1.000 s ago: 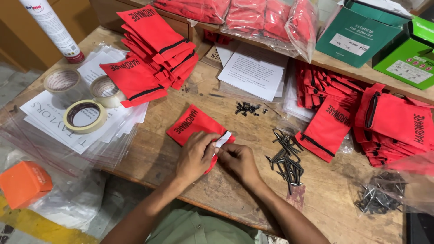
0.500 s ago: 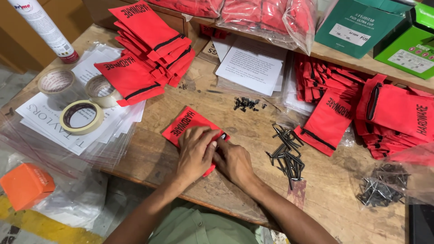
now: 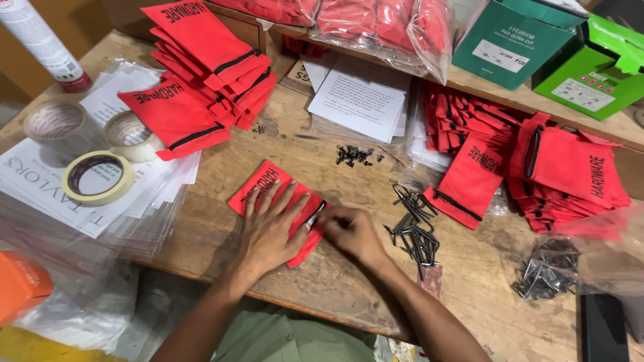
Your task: Folding instruction sheets and placing them into small red pouches along with hardware screws.
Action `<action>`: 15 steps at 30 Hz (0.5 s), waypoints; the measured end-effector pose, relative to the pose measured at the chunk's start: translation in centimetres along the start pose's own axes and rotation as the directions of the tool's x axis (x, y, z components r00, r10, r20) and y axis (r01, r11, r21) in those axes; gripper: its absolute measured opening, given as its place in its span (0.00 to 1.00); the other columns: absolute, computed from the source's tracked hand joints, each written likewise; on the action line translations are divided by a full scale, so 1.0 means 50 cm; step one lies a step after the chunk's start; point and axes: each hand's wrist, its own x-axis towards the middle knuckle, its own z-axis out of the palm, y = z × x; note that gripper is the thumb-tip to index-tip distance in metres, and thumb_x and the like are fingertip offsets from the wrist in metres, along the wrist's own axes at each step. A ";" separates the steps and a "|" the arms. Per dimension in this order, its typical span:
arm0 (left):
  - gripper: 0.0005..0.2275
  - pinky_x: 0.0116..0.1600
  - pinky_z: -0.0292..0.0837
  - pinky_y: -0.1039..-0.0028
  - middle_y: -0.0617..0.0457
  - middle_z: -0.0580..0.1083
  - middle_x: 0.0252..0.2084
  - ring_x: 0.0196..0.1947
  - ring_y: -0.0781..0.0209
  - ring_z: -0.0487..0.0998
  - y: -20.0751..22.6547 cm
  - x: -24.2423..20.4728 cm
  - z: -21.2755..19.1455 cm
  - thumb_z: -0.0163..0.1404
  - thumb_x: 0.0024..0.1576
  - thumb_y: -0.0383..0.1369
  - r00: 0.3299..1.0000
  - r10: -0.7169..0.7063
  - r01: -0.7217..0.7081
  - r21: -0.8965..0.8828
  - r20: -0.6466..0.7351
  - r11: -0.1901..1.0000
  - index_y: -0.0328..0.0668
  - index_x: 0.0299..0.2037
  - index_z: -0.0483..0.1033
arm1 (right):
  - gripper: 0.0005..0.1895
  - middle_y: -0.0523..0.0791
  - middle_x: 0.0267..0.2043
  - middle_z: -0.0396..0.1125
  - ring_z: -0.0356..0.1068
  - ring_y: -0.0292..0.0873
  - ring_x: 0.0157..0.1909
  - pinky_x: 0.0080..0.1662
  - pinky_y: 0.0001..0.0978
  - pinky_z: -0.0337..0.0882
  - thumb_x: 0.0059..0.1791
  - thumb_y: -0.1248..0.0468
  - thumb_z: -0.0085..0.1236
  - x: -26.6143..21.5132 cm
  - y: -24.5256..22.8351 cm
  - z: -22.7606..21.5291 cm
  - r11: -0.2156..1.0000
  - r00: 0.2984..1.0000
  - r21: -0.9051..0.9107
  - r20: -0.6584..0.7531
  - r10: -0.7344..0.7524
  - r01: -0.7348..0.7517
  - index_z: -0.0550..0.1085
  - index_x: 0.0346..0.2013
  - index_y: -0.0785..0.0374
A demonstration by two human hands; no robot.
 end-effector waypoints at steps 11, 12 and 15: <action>0.20 0.73 0.42 0.42 0.40 0.66 0.68 0.71 0.41 0.60 -0.013 0.003 -0.014 0.49 0.56 0.39 0.980 -0.173 0.183 0.103 -0.102 0.978 0.50 0.60 0.77 | 0.08 0.45 0.25 0.66 0.63 0.35 0.25 0.26 0.28 0.61 0.54 0.70 0.55 -0.014 -0.021 -0.051 0.874 0.977 0.441 0.032 0.212 -0.205 0.76 0.44 0.74; 0.19 0.73 0.45 0.43 0.39 0.67 0.67 0.70 0.42 0.62 -0.015 0.005 -0.014 0.49 0.57 0.38 0.982 -0.153 0.161 0.067 -0.111 0.985 0.47 0.58 0.78 | 0.07 0.47 0.29 0.69 0.67 0.38 0.29 0.30 0.33 0.66 0.52 0.69 0.58 -0.027 -0.088 -0.063 0.994 0.980 0.077 -0.177 0.093 -0.080 0.77 0.41 0.73; 0.17 0.71 0.52 0.47 0.39 0.71 0.64 0.68 0.43 0.67 -0.015 0.007 -0.020 0.50 0.57 0.36 0.983 -0.129 0.130 -0.001 -0.128 0.992 0.42 0.55 0.80 | 0.07 0.51 0.37 0.72 0.71 0.47 0.37 0.38 0.41 0.71 0.49 0.70 0.59 -0.026 -0.061 -0.161 0.847 0.930 -0.529 -0.286 -0.230 0.047 0.79 0.40 0.69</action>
